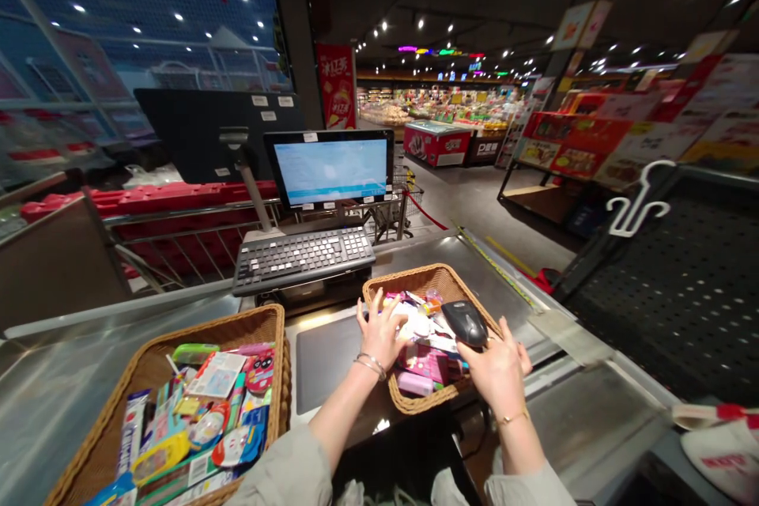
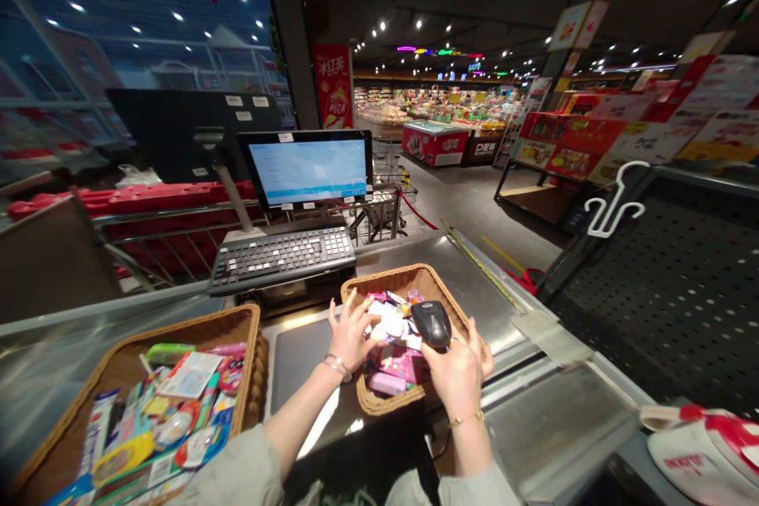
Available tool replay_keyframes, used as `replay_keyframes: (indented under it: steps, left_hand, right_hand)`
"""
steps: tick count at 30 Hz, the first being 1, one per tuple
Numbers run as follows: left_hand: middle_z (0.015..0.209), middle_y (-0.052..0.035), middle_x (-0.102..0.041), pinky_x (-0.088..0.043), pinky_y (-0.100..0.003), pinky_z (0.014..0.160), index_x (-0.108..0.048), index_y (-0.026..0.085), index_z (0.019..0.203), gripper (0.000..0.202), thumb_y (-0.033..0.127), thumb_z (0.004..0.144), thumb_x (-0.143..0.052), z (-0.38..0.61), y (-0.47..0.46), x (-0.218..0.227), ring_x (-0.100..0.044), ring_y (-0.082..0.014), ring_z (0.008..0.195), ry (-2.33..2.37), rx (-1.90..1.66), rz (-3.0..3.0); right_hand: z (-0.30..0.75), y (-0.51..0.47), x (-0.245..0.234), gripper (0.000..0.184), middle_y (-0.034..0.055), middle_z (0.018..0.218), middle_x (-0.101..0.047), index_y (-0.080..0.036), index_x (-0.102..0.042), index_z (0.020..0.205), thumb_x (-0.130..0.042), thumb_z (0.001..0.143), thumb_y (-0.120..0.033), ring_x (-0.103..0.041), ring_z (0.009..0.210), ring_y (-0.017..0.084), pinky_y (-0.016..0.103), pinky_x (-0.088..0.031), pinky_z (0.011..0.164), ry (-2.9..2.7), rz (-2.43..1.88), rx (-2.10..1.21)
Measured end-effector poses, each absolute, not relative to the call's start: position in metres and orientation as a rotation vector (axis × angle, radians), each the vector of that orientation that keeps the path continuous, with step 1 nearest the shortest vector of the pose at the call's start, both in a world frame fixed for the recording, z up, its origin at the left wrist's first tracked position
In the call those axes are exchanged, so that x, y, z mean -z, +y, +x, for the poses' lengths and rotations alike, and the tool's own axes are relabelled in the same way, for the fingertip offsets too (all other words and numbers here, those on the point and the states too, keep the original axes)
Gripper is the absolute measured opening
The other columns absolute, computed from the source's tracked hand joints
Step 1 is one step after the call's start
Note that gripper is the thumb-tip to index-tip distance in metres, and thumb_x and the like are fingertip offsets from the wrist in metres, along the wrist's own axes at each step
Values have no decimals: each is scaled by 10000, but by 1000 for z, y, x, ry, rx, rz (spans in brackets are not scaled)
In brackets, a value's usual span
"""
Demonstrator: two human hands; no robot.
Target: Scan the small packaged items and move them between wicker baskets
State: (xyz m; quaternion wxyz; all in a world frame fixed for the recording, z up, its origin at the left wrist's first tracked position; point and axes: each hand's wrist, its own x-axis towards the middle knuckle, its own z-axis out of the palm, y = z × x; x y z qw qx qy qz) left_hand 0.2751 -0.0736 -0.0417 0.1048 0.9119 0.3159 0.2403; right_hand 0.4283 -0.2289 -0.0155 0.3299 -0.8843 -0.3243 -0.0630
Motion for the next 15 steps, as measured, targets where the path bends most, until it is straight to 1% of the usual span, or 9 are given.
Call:
replay_keyframes:
  steps: [3, 6, 9, 12, 15]
  left_hand:
    - [1454, 12, -544, -6, -723, 1159, -692, 345, 1035, 330, 404, 724, -786, 284, -77, 44, -238, -349, 1476, 895, -651, 2705]
    - [1467, 27, -529, -14, -728, 1156, -687, 336, 1032, 319, 366, 730, -782, 294, -80, 46, -241, -352, 1473, 856, -582, 2723]
    - [1465, 6, -530, 1, -740, 1147, -689, 312, 1015, 309, 346, 722, -784, 302, -83, 49, -240, -370, 1469, 821, -503, 2750]
    - [1458, -20, -534, 13, -737, 1149, -689, 304, 1034, 354, 334, 697, -796, 310, -85, 54, -227, -379, 1473, 790, -387, 2773]
    - [1480, -27, -507, 29, -728, 1154, -686, 294, 1050, 363, 307, 699, -781, 317, -86, 58, -193, -374, 1486, 755, -300, 2799]
  right_hand:
    - [435, -234, 19, 338, 101, 1171, -712, -235, -760, 894, -586, 731, -474, -351, 1409, 322, 541, -203, 1111, -820, -2316, 171]
    - [441, -238, 22, 381, 75, 1187, -708, -240, -755, 955, -588, 716, -484, -349, 1406, 324, 554, -187, 1118, -800, -2319, 192]
    - [446, -242, 23, 356, 64, 1175, -713, -251, -760, 913, -580, 715, -486, -371, 1386, 326, 565, -176, 1117, -773, -2349, 193]
    - [451, -245, 24, 327, 74, 1139, -726, -250, -761, 841, -580, 705, -486, -379, 1378, 327, 561, -169, 1118, -744, -2381, 177]
    - [455, -247, 25, 328, 78, 1129, -729, -243, -755, 834, -570, 706, -481, -375, 1381, 319, 547, -159, 1120, -711, -2392, 166]
